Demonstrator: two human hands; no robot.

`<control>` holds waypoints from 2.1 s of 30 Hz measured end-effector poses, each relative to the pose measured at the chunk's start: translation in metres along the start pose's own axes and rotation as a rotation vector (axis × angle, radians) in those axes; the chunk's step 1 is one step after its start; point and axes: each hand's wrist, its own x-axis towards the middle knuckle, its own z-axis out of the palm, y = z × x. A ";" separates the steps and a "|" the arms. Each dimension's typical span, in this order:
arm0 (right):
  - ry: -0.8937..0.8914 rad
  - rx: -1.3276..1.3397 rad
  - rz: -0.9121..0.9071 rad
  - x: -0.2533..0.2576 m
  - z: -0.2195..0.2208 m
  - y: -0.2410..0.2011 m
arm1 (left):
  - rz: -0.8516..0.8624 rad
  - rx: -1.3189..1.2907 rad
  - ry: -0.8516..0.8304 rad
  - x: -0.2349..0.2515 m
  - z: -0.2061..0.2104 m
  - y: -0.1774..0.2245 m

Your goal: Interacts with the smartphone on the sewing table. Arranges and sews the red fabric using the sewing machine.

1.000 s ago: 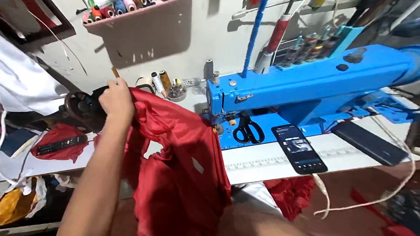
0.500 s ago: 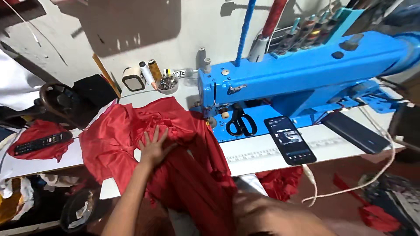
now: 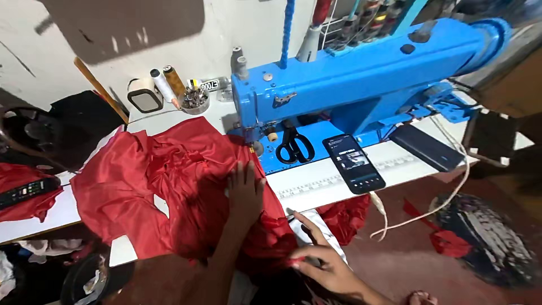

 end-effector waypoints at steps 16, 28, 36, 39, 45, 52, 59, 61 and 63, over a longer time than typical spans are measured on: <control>0.076 0.694 0.801 0.035 0.034 0.009 | -0.023 0.196 -0.106 -0.007 -0.007 -0.028; 0.170 0.479 0.553 0.036 0.013 -0.007 | -0.090 0.114 -0.099 -0.057 -0.027 -0.034; 0.239 0.791 0.737 0.043 0.019 -0.010 | 0.071 0.088 0.020 -0.069 -0.021 -0.031; 0.248 0.722 0.732 0.050 0.021 -0.025 | 0.001 0.171 -0.115 -0.061 -0.032 -0.029; 0.341 0.349 0.579 0.052 0.017 -0.019 | 0.165 0.015 -0.128 -0.044 -0.050 -0.039; 0.279 0.086 0.514 0.042 0.019 -0.008 | 0.044 0.229 -0.069 -0.046 -0.077 -0.006; 0.301 0.103 0.474 0.031 0.020 -0.005 | 0.475 -0.107 0.123 -0.070 0.003 0.005; 0.302 0.095 0.463 0.026 0.019 -0.004 | 0.502 -0.064 0.183 -0.079 0.016 -0.003; 0.300 0.104 0.454 0.021 0.019 -0.002 | 0.521 -0.030 0.215 -0.086 0.021 -0.009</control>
